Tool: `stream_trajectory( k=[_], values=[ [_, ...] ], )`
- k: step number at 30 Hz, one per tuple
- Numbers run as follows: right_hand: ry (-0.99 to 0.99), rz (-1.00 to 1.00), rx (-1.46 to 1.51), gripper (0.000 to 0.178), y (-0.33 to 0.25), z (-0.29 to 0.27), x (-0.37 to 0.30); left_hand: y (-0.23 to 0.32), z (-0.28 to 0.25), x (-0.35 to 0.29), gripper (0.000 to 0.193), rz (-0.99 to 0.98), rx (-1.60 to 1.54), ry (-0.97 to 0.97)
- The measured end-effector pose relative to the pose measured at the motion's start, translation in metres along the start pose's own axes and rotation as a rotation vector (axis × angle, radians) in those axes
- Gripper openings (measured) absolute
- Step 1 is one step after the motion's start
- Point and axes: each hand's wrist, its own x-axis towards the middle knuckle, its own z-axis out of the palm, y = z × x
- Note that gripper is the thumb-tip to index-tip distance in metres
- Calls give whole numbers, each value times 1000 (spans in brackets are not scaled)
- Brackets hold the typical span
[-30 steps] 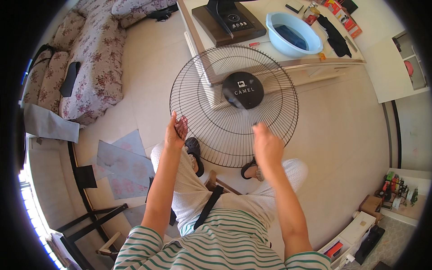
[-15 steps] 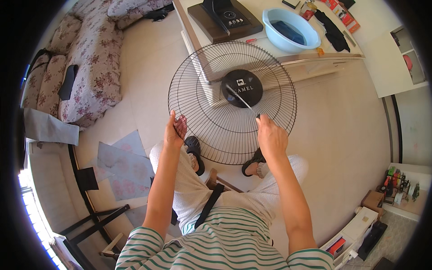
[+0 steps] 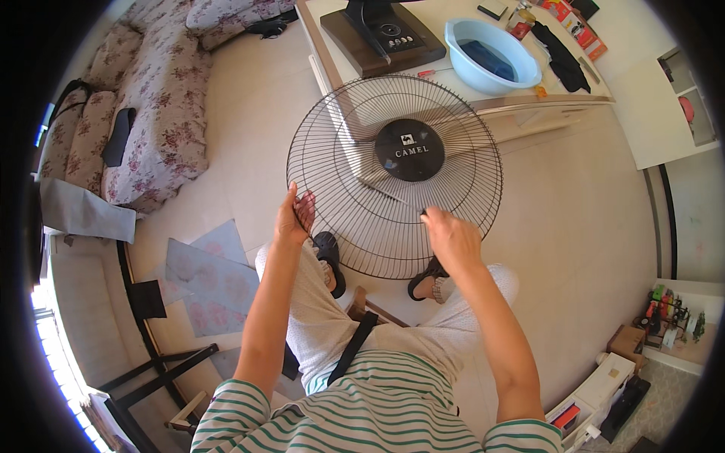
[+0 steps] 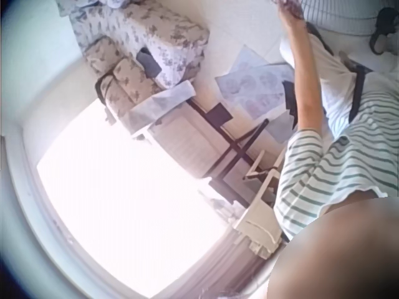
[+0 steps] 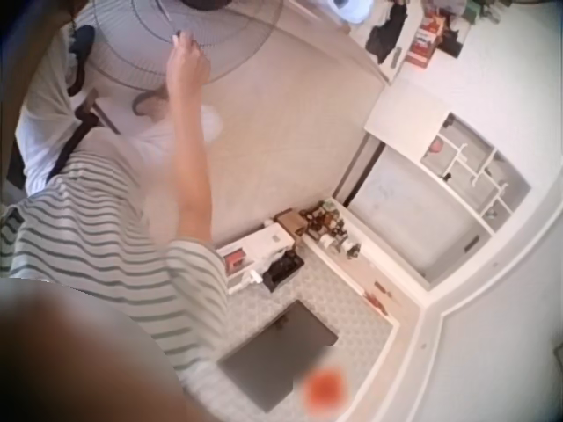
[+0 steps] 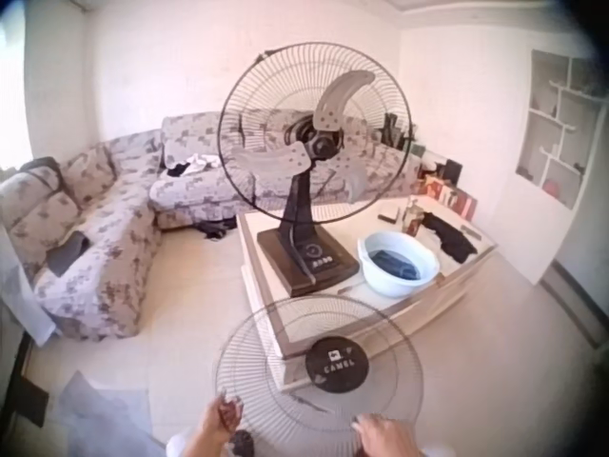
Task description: The person assembles a table fan by attaching the front wire cage to the fan body. They use a screwdriver to tighten screws and a knife to adjust the cage, then place the assembled fan on the floor.
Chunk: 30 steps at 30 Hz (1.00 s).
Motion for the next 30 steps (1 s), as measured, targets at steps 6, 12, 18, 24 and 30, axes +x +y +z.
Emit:
stream_trajectory(
  k=[6,12,18,24,30],
  values=[
    [123,112,-63,23,17,-8,0,11,12,-7,39,15,4,112],
    [186,525,226,29,35,8,-16,20,-2,0,41,-20,33,50],
    [416,861,383,35,112,72,-70,22,-9,8,40,-82,34,21],
    [465,1123,1126,30,103,81,-67,21,-18,13,40,-59,35,-14],
    [486,1249,1333,23,97,55,-69,-8,-4,-45,34,171,-187,-341]
  ],
)
